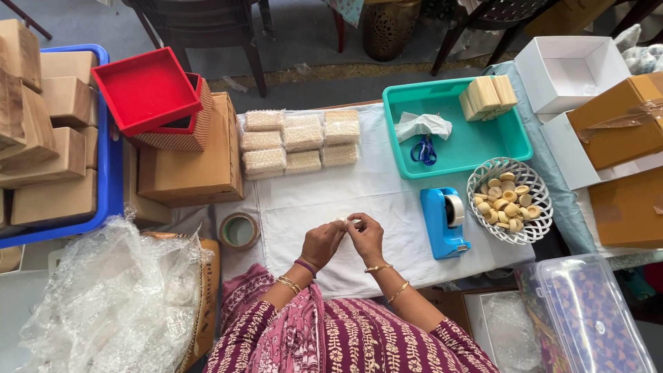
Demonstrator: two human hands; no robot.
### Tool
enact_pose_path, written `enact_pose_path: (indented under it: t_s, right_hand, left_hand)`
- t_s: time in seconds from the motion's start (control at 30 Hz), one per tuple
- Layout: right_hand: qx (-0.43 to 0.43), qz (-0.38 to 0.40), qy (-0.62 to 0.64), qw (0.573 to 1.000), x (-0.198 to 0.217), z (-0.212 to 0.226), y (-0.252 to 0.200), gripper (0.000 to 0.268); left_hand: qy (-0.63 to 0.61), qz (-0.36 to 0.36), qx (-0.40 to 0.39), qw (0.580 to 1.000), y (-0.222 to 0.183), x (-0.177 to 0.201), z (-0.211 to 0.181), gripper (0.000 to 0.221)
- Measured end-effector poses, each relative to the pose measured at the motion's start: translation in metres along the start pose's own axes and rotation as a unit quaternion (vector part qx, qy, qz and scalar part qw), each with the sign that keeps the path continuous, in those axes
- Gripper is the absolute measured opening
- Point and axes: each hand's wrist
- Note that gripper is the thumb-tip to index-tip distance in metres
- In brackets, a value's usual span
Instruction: The person wraps rectangular wooden blocks in bubble wrap using a tape dispenser to secure the packaging. They handle the blocks individually, folding the wrap around them and applying tape to seal the edges before placing the finished items on a stack.
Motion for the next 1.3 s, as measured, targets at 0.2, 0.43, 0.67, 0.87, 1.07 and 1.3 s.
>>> enact_pose_path:
  t_s: [0.2,0.43,0.67,0.87,1.07,1.3]
  right_hand:
    - [-0.022,-0.008,-0.066,0.998,0.004,0.017,0.0,0.041]
    - [0.018,-0.024,-0.128,0.991,0.006,0.022,-0.001,0.037]
    - [0.0,-0.052,-0.253,0.966,0.008,0.022,-0.007,0.039]
    - [0.003,0.029,-0.056,0.998,0.007,-0.045,0.009,0.034]
    - [0.005,0.17,0.15,0.974,0.018,-0.044,0.014,0.04]
    - [-0.073,0.236,0.195,0.949,0.031,-0.048,0.018,0.041]
  left_hand:
    - [0.033,0.029,0.011,0.999,0.008,0.016,-0.021,0.025]
    - [0.057,0.062,0.042,0.996,0.012,0.007,-0.017,0.027]
    - [0.072,0.082,0.066,0.992,0.012,0.007,-0.015,0.023]
    - [0.087,0.065,0.038,0.993,0.013,0.013,-0.017,0.024]
    - [0.084,0.077,0.012,0.993,0.007,0.008,-0.012,0.027]
    - [0.057,0.108,0.017,0.992,0.014,0.005,-0.021,0.028]
Point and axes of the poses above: each hand's wrist, its own y-axis towards the middle knuckle, its own x-axis out of the back of the hand, z = x × y
